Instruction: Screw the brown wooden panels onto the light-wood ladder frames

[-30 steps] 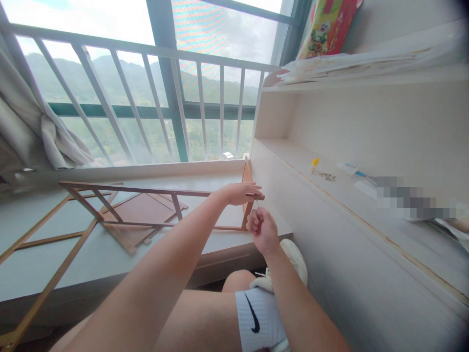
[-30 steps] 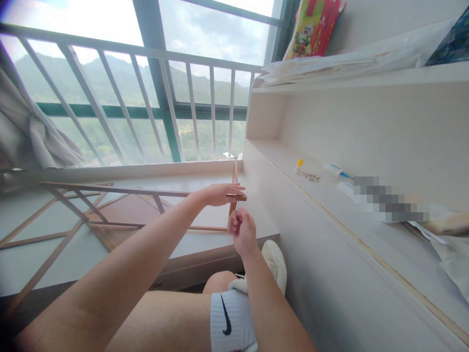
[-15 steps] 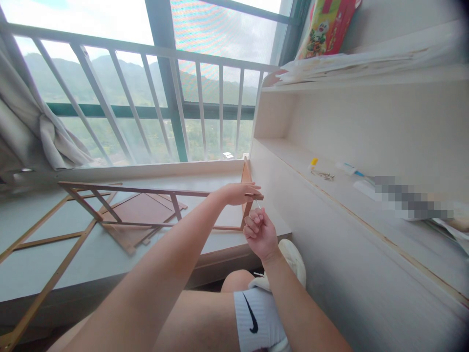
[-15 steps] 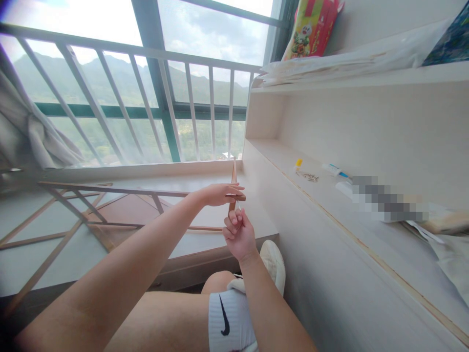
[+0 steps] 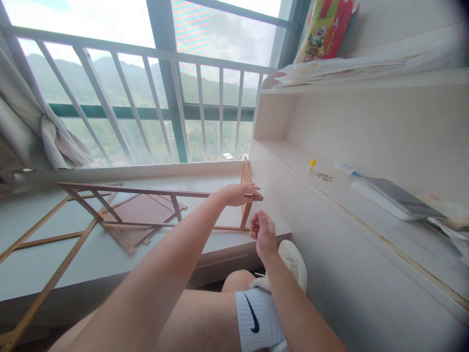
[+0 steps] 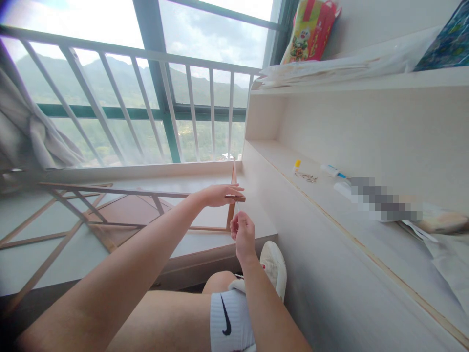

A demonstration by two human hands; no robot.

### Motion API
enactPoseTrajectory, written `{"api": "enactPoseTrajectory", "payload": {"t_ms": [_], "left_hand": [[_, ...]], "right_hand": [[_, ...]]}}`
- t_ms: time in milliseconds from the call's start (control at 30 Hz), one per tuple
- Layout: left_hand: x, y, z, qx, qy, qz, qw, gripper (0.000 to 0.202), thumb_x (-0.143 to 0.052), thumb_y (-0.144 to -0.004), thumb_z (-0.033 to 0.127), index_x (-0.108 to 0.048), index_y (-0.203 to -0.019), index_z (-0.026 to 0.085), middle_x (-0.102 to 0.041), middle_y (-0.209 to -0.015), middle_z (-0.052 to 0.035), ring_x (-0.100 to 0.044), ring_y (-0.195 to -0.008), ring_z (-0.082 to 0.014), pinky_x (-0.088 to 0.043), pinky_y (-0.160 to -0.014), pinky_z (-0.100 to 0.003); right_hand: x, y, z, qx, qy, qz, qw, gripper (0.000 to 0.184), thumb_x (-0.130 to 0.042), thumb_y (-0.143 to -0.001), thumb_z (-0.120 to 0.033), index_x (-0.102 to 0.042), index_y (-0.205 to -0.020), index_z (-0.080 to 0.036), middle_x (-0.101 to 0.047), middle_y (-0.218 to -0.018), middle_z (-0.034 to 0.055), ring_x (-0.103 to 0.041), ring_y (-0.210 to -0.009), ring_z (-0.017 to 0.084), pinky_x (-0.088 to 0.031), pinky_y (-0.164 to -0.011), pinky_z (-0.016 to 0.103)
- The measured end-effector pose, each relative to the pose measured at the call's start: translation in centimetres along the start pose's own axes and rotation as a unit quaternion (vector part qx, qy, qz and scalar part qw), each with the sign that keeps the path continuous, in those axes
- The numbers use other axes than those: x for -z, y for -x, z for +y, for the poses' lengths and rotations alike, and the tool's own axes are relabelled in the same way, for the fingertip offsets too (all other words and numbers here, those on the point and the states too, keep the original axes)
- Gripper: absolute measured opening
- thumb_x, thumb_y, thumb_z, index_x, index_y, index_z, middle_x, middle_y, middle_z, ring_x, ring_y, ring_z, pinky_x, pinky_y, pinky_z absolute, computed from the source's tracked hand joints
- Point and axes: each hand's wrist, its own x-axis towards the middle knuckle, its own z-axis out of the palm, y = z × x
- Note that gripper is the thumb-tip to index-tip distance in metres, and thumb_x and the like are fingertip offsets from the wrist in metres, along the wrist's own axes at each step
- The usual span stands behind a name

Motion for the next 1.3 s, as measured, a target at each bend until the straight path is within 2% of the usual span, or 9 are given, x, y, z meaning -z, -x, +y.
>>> {"api": "enactPoseTrajectory", "payload": {"t_ms": [133,233,400,833,1100,1300], "left_hand": [[0.0,0.1,0.2,0.000,0.000,0.000,1.000,0.041,-0.043,-0.093,0.027,-0.057,-0.128,0.042,-0.036,-0.153,0.0136,-0.023,-0.146,-0.0178,-0.036,-0.110,-0.034],[0.1,0.2,0.3,0.004,0.000,-0.001,1.000,0.040,-0.043,-0.093,0.028,-0.057,-0.129,0.042,-0.036,-0.153,0.0134,-0.024,-0.146,-0.0180,-0.034,-0.111,-0.034],[0.1,0.2,0.3,0.011,0.003,-0.003,1.000,0.041,-0.044,-0.093,0.027,-0.056,-0.129,0.042,-0.037,-0.152,0.0129,-0.024,-0.146,-0.0173,-0.034,-0.111,-0.034],[-0.2,0.0,0.0,0.008,-0.007,0.007,1.000,0.039,-0.042,-0.093,0.031,-0.057,-0.128,0.040,-0.039,-0.152,0.0118,-0.026,-0.145,-0.0177,-0.034,-0.111,-0.033],[-0.3,0.0,-0.1,0.007,-0.010,0.017,1.000,0.037,-0.042,-0.094,0.035,-0.058,-0.126,0.041,-0.041,-0.150,0.0121,-0.028,-0.144,-0.0165,-0.037,-0.109,-0.031],[-0.4,0.1,0.0,0.007,-0.016,0.029,0.999,0.036,-0.042,-0.094,0.036,-0.058,-0.125,0.042,-0.044,-0.148,0.0135,-0.030,-0.143,-0.0164,-0.039,-0.107,-0.031]], "right_hand": [[0.6,-0.3,0.4,0.076,0.111,0.028,0.991,0.042,-0.051,-0.088,-0.059,-0.052,-0.073,-0.019,-0.046,-0.056,-0.0044,-0.036,-0.046,0.008,-0.024,-0.040,0.021],[1.1,-0.4,0.2,0.127,0.193,0.058,0.971,0.040,-0.051,-0.089,-0.058,-0.053,-0.079,-0.020,-0.046,-0.057,-0.0048,-0.041,-0.051,0.010,-0.032,-0.047,0.022],[1.4,-0.4,-0.2,0.171,0.290,0.098,0.937,0.037,-0.050,-0.090,-0.056,-0.051,-0.079,-0.021,-0.046,-0.059,-0.0054,-0.039,-0.054,0.012,-0.032,-0.053,0.025],[1.0,-0.5,-0.3,0.178,0.303,0.086,0.932,0.039,-0.044,-0.094,-0.053,-0.047,-0.071,-0.022,-0.045,-0.057,-0.0050,-0.040,-0.054,0.013,-0.032,-0.056,0.027],[0.3,-0.6,-0.3,0.172,0.247,0.063,0.952,0.041,-0.044,-0.094,-0.051,-0.046,-0.064,-0.022,-0.045,-0.056,-0.0040,-0.039,-0.052,0.013,-0.031,-0.053,0.027],[0.4,-0.6,-0.1,0.165,0.242,0.061,0.954,0.039,-0.045,-0.093,-0.049,-0.046,-0.066,-0.022,-0.045,-0.056,-0.0042,-0.039,-0.052,0.012,-0.031,-0.052,0.026]]}}
